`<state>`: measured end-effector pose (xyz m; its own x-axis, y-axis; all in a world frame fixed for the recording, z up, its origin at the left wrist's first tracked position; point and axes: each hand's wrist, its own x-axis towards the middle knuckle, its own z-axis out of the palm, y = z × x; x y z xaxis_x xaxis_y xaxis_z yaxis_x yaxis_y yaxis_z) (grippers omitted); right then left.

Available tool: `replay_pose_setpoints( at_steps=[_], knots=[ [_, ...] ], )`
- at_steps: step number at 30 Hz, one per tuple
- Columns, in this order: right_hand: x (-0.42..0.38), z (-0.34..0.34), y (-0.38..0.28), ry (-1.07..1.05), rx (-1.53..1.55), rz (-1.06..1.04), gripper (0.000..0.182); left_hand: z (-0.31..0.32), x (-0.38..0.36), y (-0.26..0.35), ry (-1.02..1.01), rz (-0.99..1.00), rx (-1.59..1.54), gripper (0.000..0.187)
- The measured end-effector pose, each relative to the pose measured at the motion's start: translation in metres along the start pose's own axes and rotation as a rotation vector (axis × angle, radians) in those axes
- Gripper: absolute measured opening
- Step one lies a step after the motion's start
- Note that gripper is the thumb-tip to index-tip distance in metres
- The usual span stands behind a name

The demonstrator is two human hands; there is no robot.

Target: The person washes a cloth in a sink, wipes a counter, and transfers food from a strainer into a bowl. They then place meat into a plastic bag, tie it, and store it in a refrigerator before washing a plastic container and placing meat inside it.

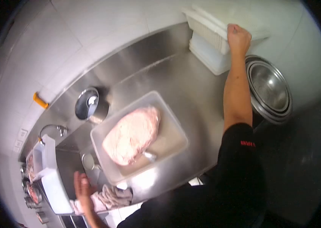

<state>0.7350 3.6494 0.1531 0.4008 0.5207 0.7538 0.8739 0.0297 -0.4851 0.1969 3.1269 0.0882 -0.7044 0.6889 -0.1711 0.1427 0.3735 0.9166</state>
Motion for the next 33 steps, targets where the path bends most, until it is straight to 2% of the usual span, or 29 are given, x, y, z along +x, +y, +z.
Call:
replay_pose_setpoints(
  at_steps=[1, 2, 3, 4, 5, 6, 8, 10, 12, 14, 16, 17, 18, 19, 20, 21, 23, 25, 26, 28, 30, 31, 33],
  knots=[
    [0.001, -0.011, -0.015, -0.097, 0.045, 0.154, 0.034, 0.01, -0.015, -0.026, -0.074, -0.077, -0.087, 0.077],
    [0.007, -0.013, -0.018, -0.152, -0.104, 0.133, 0.035, 0.02, -0.028, -0.048, -0.257, -0.194, -0.206, 0.082],
    [0.006, -0.015, -0.014, -0.217, -0.246, 0.103, 0.036, 0.038, -0.044, -0.054, -0.312, -0.31, -0.317, 0.082],
    [0.0, -0.022, -0.006, -0.162, -0.547, -0.204, 0.038, 0.051, -0.048, -0.066, -0.369, -0.375, -0.392, 0.076],
    [-0.007, -0.023, -0.011, -0.151, -0.491, -0.3, 0.043, 0.064, -0.046, -0.078, -0.457, -0.371, -0.527, 0.068],
    [-0.015, -0.025, -0.018, -0.144, -0.437, -0.397, 0.047, 0.079, -0.045, -0.079, -0.393, -0.256, -0.525, 0.062],
    [-0.02, -0.026, -0.03, -0.191, 0.296, -0.036, 0.06, 0.095, -0.035, -0.07, -0.301, -0.232, -0.598, 0.074],
    [-0.066, -0.047, -0.067, -0.496, 0.357, 0.0, 0.054, 0.11, -0.031, -0.044, -0.326, -0.272, -0.676, 0.078],
    [-0.112, -0.062, -0.108, -0.626, 0.439, -0.318, 0.046, 0.134, -0.026, -0.042, -0.391, -0.258, -0.76, 0.078],
    [-0.167, -0.119, -0.185, -0.709, 0.636, -0.23, 0.044, 0.172, -0.006, -0.036, -0.46, -0.219, -0.783, 0.074],
    [-0.201, -0.132, -0.214, -0.888, 0.918, -0.211, 0.046, 0.21, 0.026, -0.018, -0.516, -0.177, -0.737, 0.065],
    [-0.222, -0.142, -0.231, -0.924, 0.961, -0.257, 0.043, 0.225, 0.043, -0.005, -0.533, -0.165, -0.698, 0.059],
    [-0.243, -0.151, -0.246, -0.961, 1.003, -0.306, 0.041, 0.241, 0.072, -0.004, -0.647, -0.187, -0.732, 0.065],
    [-0.262, -0.154, -0.259, -0.927, 0.986, -0.479, 0.04, 0.251, 0.091, -0.007, -0.759, -0.211, -0.766, 0.071],
    [-0.277, -0.157, -0.266, -0.892, 0.97, -0.65, 0.039, 0.245, 0.091, 0.0, -0.834, -0.13, -0.75, 0.068],
    [-0.284, -0.164, -0.266, -0.909, 0.949, -0.677, 0.039, 0.231, 0.09, 0.017, -0.904, -0.04, -0.725, 0.066],
    [-0.304, -0.184, -0.268, -0.972, 0.951, -0.747, 0.037, 0.198, 0.079, 0.028, -0.901, 0.099, -0.72, 0.061],
    [-0.321, -0.199, -0.259, -1.072, 1.0, -0.641, 0.036, 0.153, 0.052, 0.017, -0.684, 0.224, -0.773, 0.054],
    [-0.325, -0.219, -0.261, -1.165, 0.953, -0.576, 0.032, 0.12, 0.036, 0.005, -0.661, 0.236, -0.742, 0.055],
    [-0.352, -0.246, -0.265, -1.178, 0.882, -0.591, 0.022, 0.049, -0.012, -0.038, -0.626, 0.194, -0.699, 0.056],
    [-0.375, -0.274, -0.282, -1.306, 0.952, -0.613, 0.01, -0.017, -0.06, -0.102, -0.614, 0.103, -0.635, 0.055],
    [-0.386, -0.291, -0.305, -1.26, 1.081, -0.726, 0.013, -0.046, -0.084, -0.144, -0.609, 0.043, -0.586, 0.053],
    [-0.404, -0.339, -0.347, -1.145, 1.326, -0.891, 0.024, -0.098, -0.149, -0.213, -0.394, -0.153, -0.5, 0.049]
  ],
)
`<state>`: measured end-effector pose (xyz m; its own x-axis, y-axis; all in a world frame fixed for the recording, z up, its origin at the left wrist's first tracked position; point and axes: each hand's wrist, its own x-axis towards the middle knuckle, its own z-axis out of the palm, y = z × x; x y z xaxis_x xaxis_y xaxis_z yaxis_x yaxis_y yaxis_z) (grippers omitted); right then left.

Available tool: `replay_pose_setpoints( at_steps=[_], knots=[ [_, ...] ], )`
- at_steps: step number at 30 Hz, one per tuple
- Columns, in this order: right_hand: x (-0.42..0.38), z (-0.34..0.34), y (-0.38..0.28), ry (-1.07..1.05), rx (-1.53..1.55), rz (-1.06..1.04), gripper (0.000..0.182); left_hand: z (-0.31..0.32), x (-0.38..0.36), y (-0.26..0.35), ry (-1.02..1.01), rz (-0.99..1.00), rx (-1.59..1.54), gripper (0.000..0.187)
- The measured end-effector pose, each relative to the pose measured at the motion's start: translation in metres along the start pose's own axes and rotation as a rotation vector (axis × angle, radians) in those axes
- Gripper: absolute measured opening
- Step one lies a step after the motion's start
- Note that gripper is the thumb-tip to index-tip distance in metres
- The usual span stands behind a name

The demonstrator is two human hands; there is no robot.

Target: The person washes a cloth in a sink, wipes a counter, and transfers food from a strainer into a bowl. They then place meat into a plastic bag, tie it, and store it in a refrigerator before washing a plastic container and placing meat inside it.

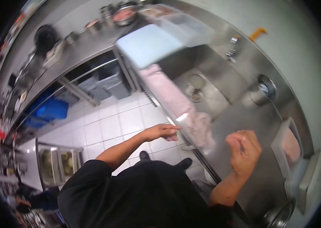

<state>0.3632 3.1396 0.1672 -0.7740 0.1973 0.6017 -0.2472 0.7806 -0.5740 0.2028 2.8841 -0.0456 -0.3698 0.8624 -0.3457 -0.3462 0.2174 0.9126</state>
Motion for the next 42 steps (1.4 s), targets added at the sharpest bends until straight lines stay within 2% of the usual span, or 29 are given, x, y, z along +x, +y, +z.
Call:
replay_pose_setpoints(
  at_steps=[2, 3, 4, 5, 6, 7, 8, 9, 10, 12, 13, 14, 15, 17, 18, 20, 22, 26, 28, 30, 31, 33, 34, 36, 37, 39, 40, 42],
  knots=[
    [0.051, 0.041, -0.072, 0.072, 0.235, -0.42, 0.041, -0.068, -0.068, -0.115, 0.34, -0.052, 0.163, 0.052],
    [0.072, 0.059, -0.101, 0.045, 0.311, -0.61, 0.046, -0.095, -0.119, -0.15, 0.541, -0.245, 0.607, 0.057],
    [0.085, 0.074, -0.13, 0.024, 0.362, -0.741, 0.053, -0.119, -0.173, -0.201, 0.713, -0.438, 0.539, 0.058],
    [0.097, 0.09, -0.158, -0.007, 0.412, -0.872, 0.061, -0.148, -0.231, -0.301, 1.041, -0.445, 0.499, 0.061],
    [0.102, 0.105, -0.186, -0.049, 0.455, -0.913, 0.067, -0.153, -0.293, -0.365, 1.382, -0.415, 0.176, 0.057],
    [0.108, 0.121, -0.213, -0.093, 0.497, -0.952, 0.073, -0.124, -0.347, -0.334, 1.664, -0.546, -0.635, 0.052],
    [0.115, 0.141, -0.235, -0.104, 0.589, -0.979, 0.067, -0.113, -0.402, -0.358, 1.834, -0.446, -0.976, 0.049],
    [0.122, 0.161, -0.256, -0.115, 0.678, -1.007, 0.061, -0.09, -0.454, -0.375, 1.856, -0.278, -1.049, 0.052],
    [0.128, 0.187, -0.273, -0.089, 0.8, -1.042, 0.048, -0.063, -0.496, -0.377, 1.84, -0.267, -0.938, 0.049],
    [0.132, 0.235, -0.306, 0.009, 1.02, -1.108, 0.036, -0.012, -0.552, -0.373, 1.887, -0.512, -0.702, 0.043],
    [0.132, 0.256, -0.323, 0.079, 1.114, -1.137, 0.034, 0.012, -0.568, -0.377, 1.956, -0.564, -0.715, 0.041],
    [0.134, 0.271, -0.333, 0.09, 1.16, -1.175, 0.033, 0.031, -0.576, -0.385, 2.055, -0.525, -0.827, 0.039],
    [0.137, 0.285, -0.344, 0.101, 1.204, -1.215, 0.032, 0.052, -0.576, -0.394, 2.146, -0.487, -0.94, 0.038],
    [0.145, 0.311, -0.354, 0.051, 1.225, -1.296, 0.034, 0.088, -0.561, -0.442, 2.221, -0.124, -1.315, 0.031],
    [0.15, 0.325, -0.36, 0.045, 1.247, -1.326, 0.035, 0.098, -0.535, -0.46, 2.271, -0.078, -1.435, 0.032],
    [0.156, 0.355, -0.368, 0.094, 1.317, -1.32, 0.038, 0.107, -0.47, -0.443, 2.084, -0.2, -1.517, 0.034],
    [0.163, 0.377, -0.378, 0.129, 1.355, -1.279, 0.04, 0.105, -0.416, -0.448, 1.903, -0.33, -1.437, 0.035],
    [0.193, 0.423, -0.382, 0.106, 1.361, -1.278, 0.043, 0.047, -0.37, -0.443, 1.642, -0.49, -1.187, 0.038],
    [0.211, 0.448, -0.385, 0.112, 1.378, -1.296, 0.042, 0.003, -0.381, -0.433, 1.633, -0.504, -1.152, 0.041],
    [0.225, 0.47, -0.397, 0.104, 1.439, -1.166, 0.039, -0.048, -0.403, -0.414, 1.665, -0.492, -1.143, 0.044],
    [0.225, 0.475, -0.405, 0.083, 1.482, -1.033, 0.037, -0.074, -0.417, -0.401, 1.706, -0.476, -1.14, 0.045],
    [0.246, 0.502, -0.416, 0.092, 1.522, -1.04, 0.033, -0.13, -0.45, -0.361, 1.805, -0.407, -1.089, 0.049],
    [0.265, 0.525, -0.421, 0.13, 1.527, -1.183, 0.031, -0.154, -0.462, -0.34, 1.861, -0.347, -1.049, 0.051],
    [0.278, 0.554, -0.434, 0.049, 1.552, -1.238, 0.029, -0.194, -0.484, -0.3, 1.997, -0.194, -0.913, 0.055],
    [0.279, 0.559, -0.442, -0.072, 1.568, -1.155, 0.028, -0.206, -0.491, -0.279, 2.031, -0.147, -0.906, 0.056],
    [0.288, 0.569, -0.464, -0.337, 1.545, -1.055, 0.042, -0.226, -0.494, -0.248, 2.086, -0.047, -0.886, 0.058],
    [0.294, 0.575, -0.48, -0.476, 1.511, -1.038, 0.059, -0.231, -0.492, -0.26, 2.06, -0.043, -0.895, 0.059],
    [0.299, 0.602, -0.501, -0.63, 1.44, -1.098, 0.078, -0.228, -0.485, -0.292, 2.01, -0.047, -0.918, 0.06]
  ],
)
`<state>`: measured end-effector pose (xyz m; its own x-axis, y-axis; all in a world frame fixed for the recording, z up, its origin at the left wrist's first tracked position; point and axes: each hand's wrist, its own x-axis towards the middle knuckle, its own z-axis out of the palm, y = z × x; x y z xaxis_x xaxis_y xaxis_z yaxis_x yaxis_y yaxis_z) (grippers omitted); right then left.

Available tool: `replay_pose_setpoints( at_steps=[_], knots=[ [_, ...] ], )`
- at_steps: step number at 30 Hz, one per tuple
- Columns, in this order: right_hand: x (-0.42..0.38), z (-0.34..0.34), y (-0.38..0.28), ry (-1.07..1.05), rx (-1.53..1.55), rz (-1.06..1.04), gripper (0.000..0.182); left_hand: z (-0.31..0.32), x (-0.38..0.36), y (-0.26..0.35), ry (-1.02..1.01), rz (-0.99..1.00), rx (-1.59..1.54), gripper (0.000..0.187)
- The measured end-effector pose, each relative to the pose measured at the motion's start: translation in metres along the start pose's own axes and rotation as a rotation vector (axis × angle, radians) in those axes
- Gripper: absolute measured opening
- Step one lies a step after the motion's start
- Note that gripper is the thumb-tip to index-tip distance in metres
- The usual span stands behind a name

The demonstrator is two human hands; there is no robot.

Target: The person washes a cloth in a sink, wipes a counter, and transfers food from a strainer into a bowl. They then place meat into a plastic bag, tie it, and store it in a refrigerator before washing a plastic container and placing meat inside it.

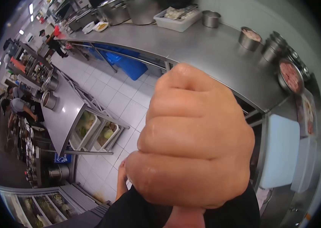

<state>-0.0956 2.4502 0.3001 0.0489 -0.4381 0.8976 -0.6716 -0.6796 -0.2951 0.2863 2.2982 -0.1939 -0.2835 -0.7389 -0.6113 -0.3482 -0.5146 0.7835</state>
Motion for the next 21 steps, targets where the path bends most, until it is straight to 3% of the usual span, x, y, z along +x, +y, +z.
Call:
replay_pose_setpoints(
  at_steps=[2, 4, 5, 8, 12, 16, 18, 20, 21],
  knots=[
    [0.003, 0.005, 0.038, -0.089, -0.026, -0.056, 0.078, -0.011, 0.011, -0.051, 0.063, -0.203, -0.029, 0.058],
    [0.006, 0.02, 0.076, -0.089, -0.03, -0.091, 0.078, -0.049, 0.041, -0.168, 0.072, -0.186, 0.113, 0.049],
    [0.012, 0.031, 0.091, -0.089, -0.018, -0.097, 0.078, -0.047, 0.036, -0.164, 0.077, -0.179, 0.184, 0.045],
    [0.043, 0.064, 0.127, -0.141, -0.016, -0.101, 0.078, -0.062, 0.036, -0.171, 0.06, -0.396, 0.308, 0.046],
    [0.083, 0.102, 0.173, -0.143, -0.039, -0.077, 0.078, -0.097, 0.09, -0.116, 0.061, -0.446, 0.298, 0.047],
    [0.109, 0.146, 0.218, -0.094, 0.029, -0.032, 0.078, -0.121, 0.207, -0.018, 0.094, -0.359, 0.206, 0.048],
    [0.122, 0.165, 0.242, -0.105, 0.087, -0.041, 0.078, -0.115, 0.263, 0.062, 0.086, -0.214, 0.168, 0.049],
    [0.134, 0.18, 0.264, -0.145, 0.135, -0.072, 0.077, -0.092, 0.277, 0.185, 0.037, 0.036, 0.188, 0.051],
    [0.141, 0.186, 0.275, -0.168, 0.142, -0.069, 0.076, -0.075, 0.277, 0.237, 0.037, 0.051, 0.08, 0.054]
  ],
)
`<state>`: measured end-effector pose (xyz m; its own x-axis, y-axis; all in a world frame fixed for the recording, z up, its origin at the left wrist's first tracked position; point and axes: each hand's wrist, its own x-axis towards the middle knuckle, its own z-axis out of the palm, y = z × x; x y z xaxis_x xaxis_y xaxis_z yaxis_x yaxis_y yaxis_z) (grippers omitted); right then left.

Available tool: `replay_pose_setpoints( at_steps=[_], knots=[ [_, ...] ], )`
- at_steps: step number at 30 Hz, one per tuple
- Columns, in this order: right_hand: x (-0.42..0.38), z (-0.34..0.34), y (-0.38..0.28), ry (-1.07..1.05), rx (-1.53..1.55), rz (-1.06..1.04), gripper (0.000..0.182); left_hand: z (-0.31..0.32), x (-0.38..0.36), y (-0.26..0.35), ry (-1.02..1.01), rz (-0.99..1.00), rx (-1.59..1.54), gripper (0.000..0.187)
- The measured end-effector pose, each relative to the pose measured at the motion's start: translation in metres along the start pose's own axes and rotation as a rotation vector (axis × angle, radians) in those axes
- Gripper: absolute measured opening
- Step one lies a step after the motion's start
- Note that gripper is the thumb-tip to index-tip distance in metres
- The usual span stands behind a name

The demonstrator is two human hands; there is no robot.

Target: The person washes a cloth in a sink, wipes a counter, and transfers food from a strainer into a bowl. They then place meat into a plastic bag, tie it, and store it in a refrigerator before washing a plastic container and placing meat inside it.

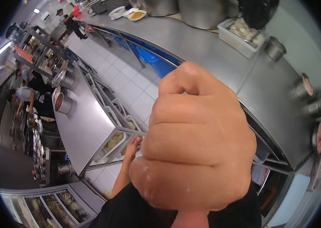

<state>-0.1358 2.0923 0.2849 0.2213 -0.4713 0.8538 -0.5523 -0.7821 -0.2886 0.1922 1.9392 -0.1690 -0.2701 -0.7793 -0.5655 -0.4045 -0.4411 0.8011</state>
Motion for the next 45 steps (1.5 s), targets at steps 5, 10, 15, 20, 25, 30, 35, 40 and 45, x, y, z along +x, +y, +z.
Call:
replay_pose_setpoints(
  at_steps=[5, 10, 15, 20, 25, 30, 35, 40, 45],
  knots=[
    [0.031, 0.016, 0.067, -0.021, -0.008, 0.061, 0.07, 0.024, 0.036, 0.111, -0.22, 0.095, -0.184, 0.058],
    [0.053, 0.026, 0.169, 0.035, 0.059, 0.003, 0.068, 0.012, 0.089, 0.101, -0.107, -0.05, -0.125, 0.057],
    [0.1, 0.037, 0.276, 0.035, 0.139, -0.073, 0.073, -0.014, 0.149, -0.017, 0.108, -0.266, -0.073, 0.051],
    [0.13, 0.109, 0.401, 0.092, 0.245, -0.017, 0.058, -0.012, 0.161, -0.095, 0.211, -0.447, -0.243, 0.049],
    [0.144, 0.22, 0.51, -0.603, 0.031, 0.238, 0.031, 0.002, 0.188, -0.076, 0.261, -0.551, -0.163, 0.049],
    [0.099, 0.322, 0.611, -1.015, -0.098, 0.524, 0.036, -0.062, 0.282, -0.037, 0.4, -0.457, -0.206, 0.05],
    [0.123, 0.366, 0.668, -1.248, -0.181, 0.87, 0.044, -0.17, 0.406, 0.17, 0.504, -0.338, -0.33, 0.054],
    [0.183, 0.409, 0.742, -1.135, -0.177, 0.916, 0.046, -0.257, 0.471, 0.385, 0.157, 0.082, -0.528, 0.058],
    [0.24, 0.459, 0.844, -0.938, -0.14, 0.854, 0.048, -0.31, 0.526, 0.485, 0.105, 0.213, -0.415, 0.055]
  ],
)
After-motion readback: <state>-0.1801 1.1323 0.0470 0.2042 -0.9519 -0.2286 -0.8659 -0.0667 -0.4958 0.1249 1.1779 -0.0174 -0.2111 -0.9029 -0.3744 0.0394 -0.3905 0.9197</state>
